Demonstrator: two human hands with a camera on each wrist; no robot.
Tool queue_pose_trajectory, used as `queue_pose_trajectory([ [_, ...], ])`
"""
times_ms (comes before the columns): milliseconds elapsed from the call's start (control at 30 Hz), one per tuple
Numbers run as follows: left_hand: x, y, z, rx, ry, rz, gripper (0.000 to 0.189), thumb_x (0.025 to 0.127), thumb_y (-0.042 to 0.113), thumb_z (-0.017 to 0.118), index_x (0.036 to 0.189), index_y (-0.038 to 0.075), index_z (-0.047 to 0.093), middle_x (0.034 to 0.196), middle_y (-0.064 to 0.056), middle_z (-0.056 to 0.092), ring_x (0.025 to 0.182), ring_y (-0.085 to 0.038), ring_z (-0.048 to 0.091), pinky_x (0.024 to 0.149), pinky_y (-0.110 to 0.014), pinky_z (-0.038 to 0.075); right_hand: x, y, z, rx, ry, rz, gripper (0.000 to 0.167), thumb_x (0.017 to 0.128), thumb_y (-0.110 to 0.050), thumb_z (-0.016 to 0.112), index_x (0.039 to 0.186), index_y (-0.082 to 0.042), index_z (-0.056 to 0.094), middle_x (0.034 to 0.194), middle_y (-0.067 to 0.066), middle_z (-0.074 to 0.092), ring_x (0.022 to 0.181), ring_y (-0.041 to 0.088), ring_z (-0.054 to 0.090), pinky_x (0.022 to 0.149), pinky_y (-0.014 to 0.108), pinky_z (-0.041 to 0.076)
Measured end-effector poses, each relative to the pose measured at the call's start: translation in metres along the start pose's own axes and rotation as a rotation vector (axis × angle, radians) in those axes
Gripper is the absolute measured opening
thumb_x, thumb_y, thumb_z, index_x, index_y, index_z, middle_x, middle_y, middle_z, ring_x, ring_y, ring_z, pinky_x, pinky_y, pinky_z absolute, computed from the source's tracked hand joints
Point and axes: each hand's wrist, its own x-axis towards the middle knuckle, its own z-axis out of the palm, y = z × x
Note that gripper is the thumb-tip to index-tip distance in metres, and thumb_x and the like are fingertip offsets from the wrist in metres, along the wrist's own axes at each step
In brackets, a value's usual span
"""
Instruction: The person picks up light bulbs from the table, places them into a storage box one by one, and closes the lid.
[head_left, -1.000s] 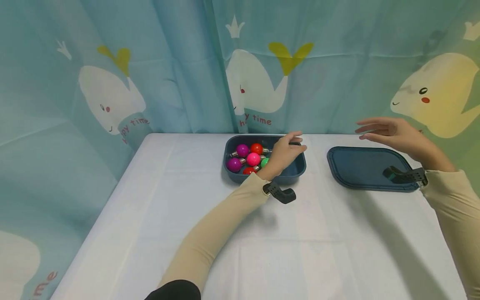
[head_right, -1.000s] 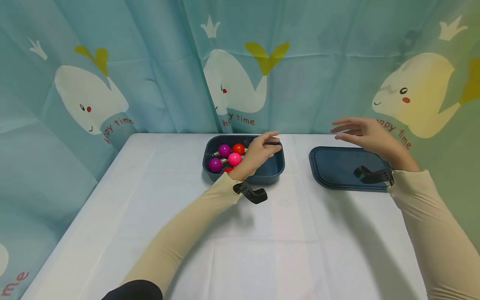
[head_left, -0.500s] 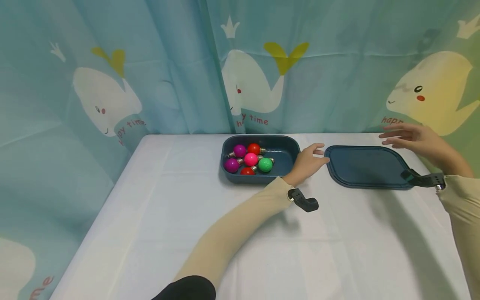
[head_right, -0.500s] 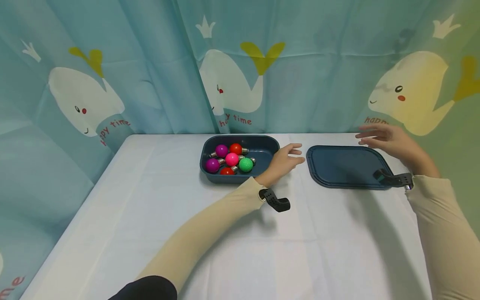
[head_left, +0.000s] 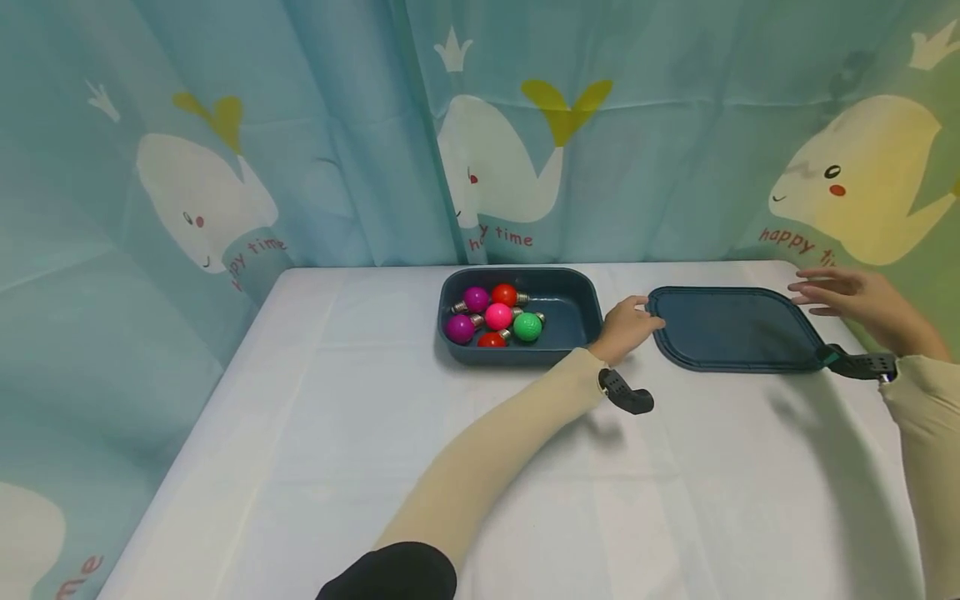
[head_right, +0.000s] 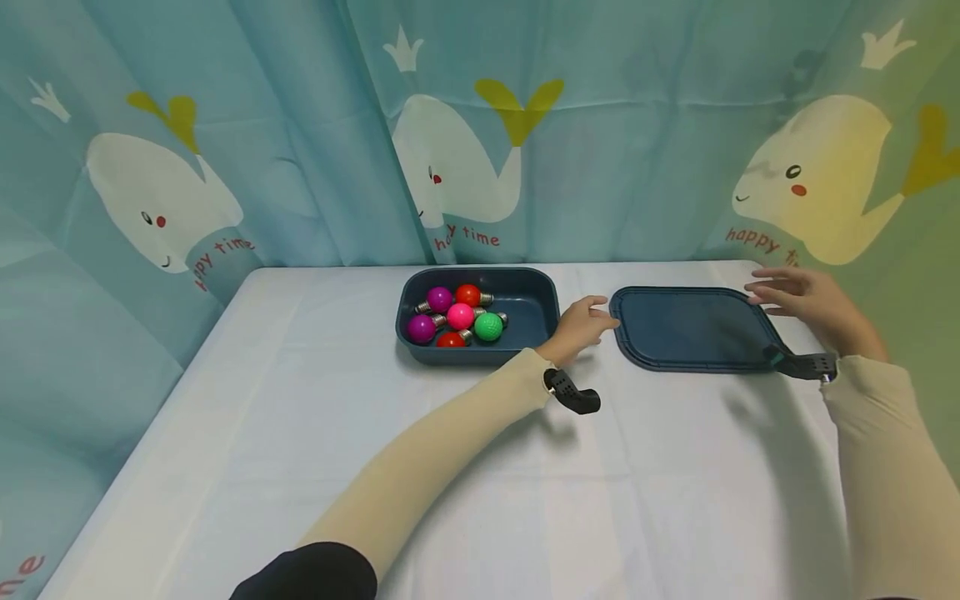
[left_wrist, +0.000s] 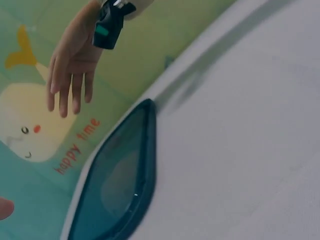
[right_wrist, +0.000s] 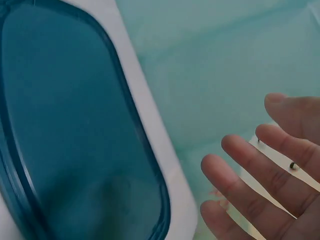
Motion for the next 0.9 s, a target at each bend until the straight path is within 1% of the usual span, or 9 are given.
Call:
queue_pose_trajectory([
  [167,0.003,-0.003,0.004,-0.019,0.017,-0.052,0.048,0.089,0.016,0.062,0.134,0.011,0.049,0.115,-0.008,0.064,0.095,-0.022,0.063,0.079,-0.028,0.053,0.000,0.020,-0.005,0.034,-0.005,0.036,0.034,0.096,-0.010,0.050,0.099,-0.043,0.052,0.091,-0.033,0.059,0.082,-0.015,0.058,0.064,0.008,0.051],
  [333,0.007,-0.007,0.008,0.042,0.049,-0.084,0.047,0.087,0.018,0.064,0.132,0.013,0.052,0.113,-0.005,0.065,0.100,-0.017,0.062,0.078,-0.026,0.053,-0.001,0.037,-0.008,0.047,-0.015,0.093,0.030,0.097,-0.016,0.051,0.095,-0.046,0.052,0.090,-0.035,0.057,0.080,-0.015,0.058,0.063,0.009,0.051],
  [467,0.010,-0.009,0.011,0.057,0.064,-0.108,0.046,0.087,0.018,0.065,0.131,0.014,0.053,0.112,-0.004,0.065,0.103,-0.015,0.061,0.078,-0.024,0.053,-0.002,0.046,-0.007,0.049,0.000,0.126,0.027,0.096,-0.021,0.052,0.093,-0.047,0.051,0.087,-0.035,0.057,0.078,-0.016,0.057,0.063,0.009,0.052],
  [533,0.011,-0.010,0.013,0.059,0.070,-0.111,0.046,0.087,0.019,0.065,0.131,0.014,0.053,0.112,-0.004,0.065,0.102,-0.015,0.061,0.078,-0.024,0.053,-0.003,0.048,-0.006,0.077,0.018,0.131,0.027,0.096,-0.020,0.053,0.091,-0.046,0.052,0.086,-0.034,0.058,0.078,-0.015,0.057,0.063,0.009,0.052],
  [633,0.011,-0.011,0.016,0.075,0.072,-0.118,0.047,0.086,0.020,0.065,0.132,0.014,0.053,0.114,-0.004,0.064,0.103,-0.015,0.061,0.081,-0.024,0.052,-0.003,0.054,-0.004,0.166,0.032,0.132,0.029,0.096,-0.015,0.053,0.090,-0.043,0.055,0.085,-0.031,0.062,0.076,-0.013,0.059,0.061,0.009,0.051],
  [700,0.011,-0.011,0.019,0.089,0.070,-0.126,0.048,0.086,0.021,0.065,0.132,0.014,0.052,0.115,-0.004,0.065,0.104,-0.015,0.061,0.083,-0.024,0.052,-0.003,0.062,-0.004,0.248,0.044,0.132,0.028,0.095,-0.012,0.053,0.091,-0.039,0.057,0.085,-0.028,0.064,0.074,-0.011,0.061,0.060,0.009,0.051],
  [733,0.011,-0.011,0.020,0.096,0.069,-0.130,0.049,0.086,0.021,0.065,0.132,0.014,0.052,0.115,-0.004,0.065,0.104,-0.015,0.061,0.085,-0.023,0.051,-0.003,0.067,-0.005,0.269,0.051,0.133,0.025,0.095,-0.012,0.053,0.093,-0.036,0.057,0.085,-0.028,0.064,0.074,-0.010,0.061,0.060,0.009,0.051],
  [767,0.011,-0.011,0.022,0.105,0.068,-0.133,0.049,0.085,0.022,0.065,0.133,0.014,0.052,0.116,-0.004,0.065,0.104,-0.015,0.061,0.086,-0.023,0.051,-0.002,0.073,-0.005,0.276,0.056,0.136,0.020,0.095,-0.013,0.054,0.097,-0.033,0.057,0.085,-0.028,0.064,0.074,-0.010,0.062,0.060,0.009,0.051],
  [900,0.012,-0.011,0.027,0.126,0.070,-0.143,0.050,0.085,0.022,0.065,0.132,0.014,0.052,0.117,-0.004,0.065,0.106,-0.014,0.060,0.088,-0.022,0.050,0.003,0.106,-0.009,0.277,0.124,0.174,0.012,0.090,-0.027,0.062,0.099,-0.032,0.055,0.083,-0.031,0.062,0.071,-0.011,0.061,0.058,0.009,0.050],
])
